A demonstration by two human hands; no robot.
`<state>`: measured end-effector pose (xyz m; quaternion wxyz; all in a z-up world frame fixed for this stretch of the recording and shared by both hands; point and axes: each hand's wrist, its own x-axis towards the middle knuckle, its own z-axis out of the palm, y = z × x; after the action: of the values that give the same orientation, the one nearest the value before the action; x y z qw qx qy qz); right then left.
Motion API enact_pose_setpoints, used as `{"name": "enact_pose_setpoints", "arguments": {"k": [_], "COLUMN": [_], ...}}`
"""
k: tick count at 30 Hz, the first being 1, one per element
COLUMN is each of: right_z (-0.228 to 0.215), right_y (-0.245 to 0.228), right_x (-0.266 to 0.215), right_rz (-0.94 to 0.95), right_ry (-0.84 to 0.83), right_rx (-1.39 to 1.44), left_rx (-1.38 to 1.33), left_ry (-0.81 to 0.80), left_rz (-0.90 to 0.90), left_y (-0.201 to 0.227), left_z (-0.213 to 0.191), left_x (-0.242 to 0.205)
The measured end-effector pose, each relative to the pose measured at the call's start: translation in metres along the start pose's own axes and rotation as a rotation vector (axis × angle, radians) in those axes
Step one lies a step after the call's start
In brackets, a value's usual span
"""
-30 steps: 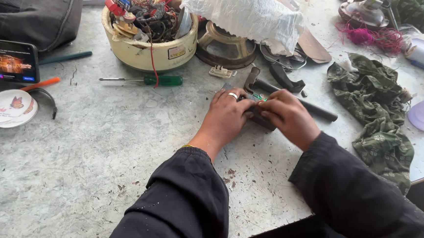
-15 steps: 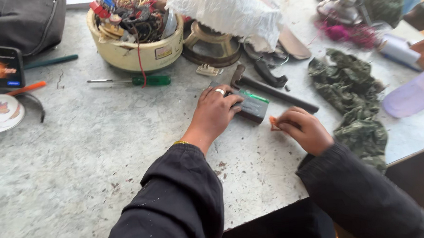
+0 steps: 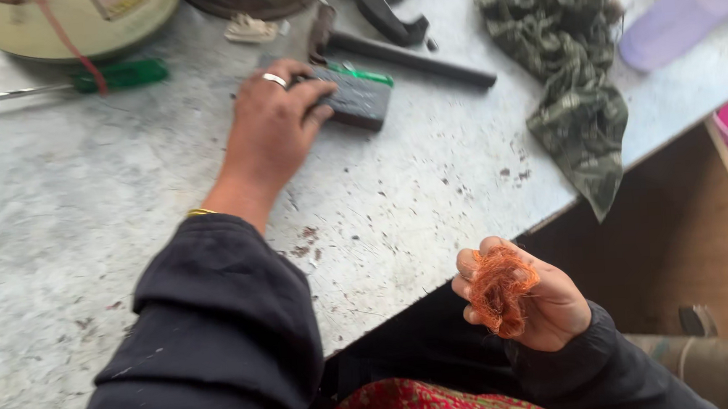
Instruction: The person manipulates a small black plastic component and a bundle of orange copper wire on a workbench. They attempt to fit the wire into the component, then gather the wire and place it into a drawer under the table.
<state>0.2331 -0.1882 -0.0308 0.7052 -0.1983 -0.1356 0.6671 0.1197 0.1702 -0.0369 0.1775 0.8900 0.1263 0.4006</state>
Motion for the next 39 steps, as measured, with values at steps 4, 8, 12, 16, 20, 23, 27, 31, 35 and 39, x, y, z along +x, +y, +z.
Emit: {"name": "enact_pose_setpoints", "arguments": {"k": [4, 8, 12, 16, 20, 23, 27, 31, 35, 39], "right_z": [-0.004, -0.013, -0.021, -0.05, -0.137, -0.216, -0.305, -0.369, -0.417, -0.461], "right_y": [-0.001, -0.006, -0.015, -0.05, -0.08, -0.097, -0.078, -0.039, 0.014, 0.05], "right_x": [-0.006, -0.009, -0.023, -0.061, -0.097, -0.126, -0.161, -0.17, -0.168, -0.156], "right_rz": [0.017, -0.014, -0.006, 0.084, -0.088, -0.104, -0.145, 0.11, 0.178, 0.28], "right_ry": [0.082, -0.055, -0.022, 0.112, 0.7, 0.956, 1.296, 1.48, 1.357, 1.289], "right_rx": [0.059, 0.1, -0.055, -0.336, -0.6, -0.58, -0.571, -0.892, -0.596, -0.429], "left_rx": [0.018, 0.03, 0.03, 0.019, 0.024, 0.055, 0.104, 0.18, 0.141, 0.253], "left_ry": [-0.014, -0.063, -0.097, -0.149, -0.189, -0.214, -0.254, -0.277, -0.279, -0.293], "left_rz": [0.026, 0.018, 0.007, 0.001, -0.02, -0.026, -0.042, -0.009, -0.087, -0.063], "left_y": [0.004, 0.007, 0.01, 0.014, 0.022, 0.03, 0.029, 0.021, 0.014, 0.003], "left_z": [-0.005, -0.01, -0.013, -0.017, -0.019, -0.022, -0.021, -0.019, -0.018, -0.019], "left_x": [0.001, 0.002, 0.003, 0.006, 0.008, 0.01, 0.006, 0.001, -0.004, -0.009]}}
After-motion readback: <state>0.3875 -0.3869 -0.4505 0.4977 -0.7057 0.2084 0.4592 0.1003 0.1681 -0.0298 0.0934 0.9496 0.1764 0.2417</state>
